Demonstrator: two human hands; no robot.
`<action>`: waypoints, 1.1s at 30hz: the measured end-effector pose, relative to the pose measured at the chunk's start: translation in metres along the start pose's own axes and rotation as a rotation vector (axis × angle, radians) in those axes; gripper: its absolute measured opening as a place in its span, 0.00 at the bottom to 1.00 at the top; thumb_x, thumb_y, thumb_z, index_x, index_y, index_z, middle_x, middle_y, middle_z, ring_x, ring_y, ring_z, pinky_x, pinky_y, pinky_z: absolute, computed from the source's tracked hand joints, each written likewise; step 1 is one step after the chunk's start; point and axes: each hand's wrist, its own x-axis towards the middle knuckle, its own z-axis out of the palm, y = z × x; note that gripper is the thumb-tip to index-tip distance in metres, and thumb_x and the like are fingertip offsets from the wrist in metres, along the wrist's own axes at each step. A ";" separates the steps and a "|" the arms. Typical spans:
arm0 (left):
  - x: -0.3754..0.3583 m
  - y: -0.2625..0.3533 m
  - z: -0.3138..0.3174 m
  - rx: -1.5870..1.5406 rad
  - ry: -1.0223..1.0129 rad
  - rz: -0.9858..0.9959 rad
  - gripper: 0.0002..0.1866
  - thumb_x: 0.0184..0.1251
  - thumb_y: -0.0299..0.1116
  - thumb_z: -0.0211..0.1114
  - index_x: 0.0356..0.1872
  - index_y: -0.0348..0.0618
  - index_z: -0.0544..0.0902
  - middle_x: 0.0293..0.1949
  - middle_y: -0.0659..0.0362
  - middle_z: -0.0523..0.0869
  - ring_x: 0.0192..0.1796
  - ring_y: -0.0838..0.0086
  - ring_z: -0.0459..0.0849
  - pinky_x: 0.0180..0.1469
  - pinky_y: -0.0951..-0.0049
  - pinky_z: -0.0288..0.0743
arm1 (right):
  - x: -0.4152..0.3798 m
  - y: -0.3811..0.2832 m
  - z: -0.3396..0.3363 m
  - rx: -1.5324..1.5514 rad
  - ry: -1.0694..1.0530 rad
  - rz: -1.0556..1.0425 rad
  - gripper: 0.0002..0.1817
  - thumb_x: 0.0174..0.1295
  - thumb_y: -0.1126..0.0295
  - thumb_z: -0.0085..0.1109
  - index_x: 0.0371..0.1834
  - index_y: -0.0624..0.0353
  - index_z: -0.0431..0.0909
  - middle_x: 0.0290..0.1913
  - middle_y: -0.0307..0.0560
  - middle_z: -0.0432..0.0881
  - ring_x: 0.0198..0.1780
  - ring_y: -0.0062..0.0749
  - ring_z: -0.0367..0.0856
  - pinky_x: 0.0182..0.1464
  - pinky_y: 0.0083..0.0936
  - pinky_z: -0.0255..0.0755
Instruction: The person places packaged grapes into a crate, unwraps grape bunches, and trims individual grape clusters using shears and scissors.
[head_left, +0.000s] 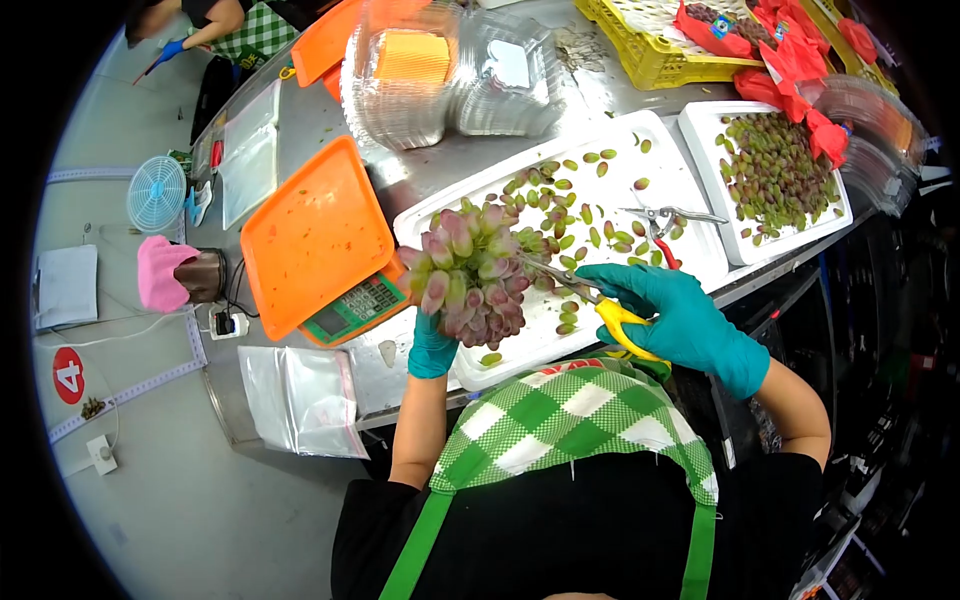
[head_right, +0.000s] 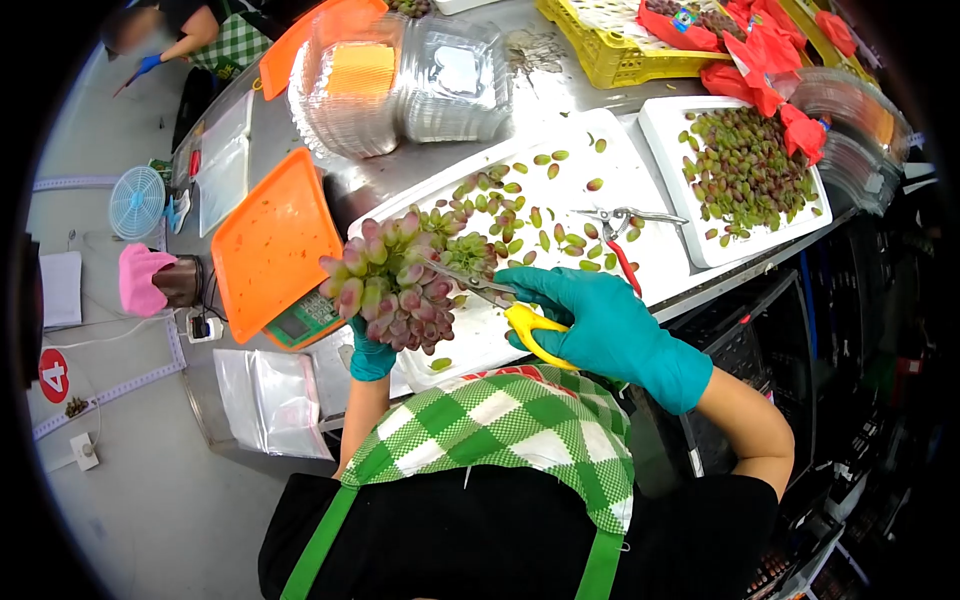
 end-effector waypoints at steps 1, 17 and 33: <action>-0.002 0.001 -0.002 -0.003 0.003 0.010 0.37 0.56 0.58 0.53 0.63 0.47 0.57 0.60 0.57 0.65 0.60 0.65 0.66 0.61 0.63 0.61 | -0.001 0.002 0.002 0.048 0.011 -0.024 0.23 0.51 0.63 0.62 0.53 0.49 0.72 0.34 0.43 0.80 0.26 0.23 0.74 0.30 0.20 0.70; 0.005 -0.004 -0.010 -0.010 0.000 0.017 0.31 0.59 0.49 0.53 0.60 0.44 0.61 0.55 0.57 0.69 0.55 0.68 0.70 0.57 0.67 0.65 | 0.010 0.004 -0.014 -0.158 -0.148 -0.208 0.25 0.52 0.62 0.60 0.56 0.42 0.69 0.33 0.39 0.79 0.27 0.27 0.76 0.29 0.21 0.69; 0.010 -0.013 -0.010 0.163 -0.061 -0.038 0.25 0.61 0.40 0.54 0.57 0.40 0.65 0.51 0.57 0.73 0.50 0.72 0.74 0.53 0.70 0.70 | 0.042 -0.037 -0.041 0.202 -0.878 0.357 0.23 0.59 0.53 0.51 0.43 0.65 0.75 0.25 0.44 0.77 0.25 0.23 0.77 0.28 0.19 0.72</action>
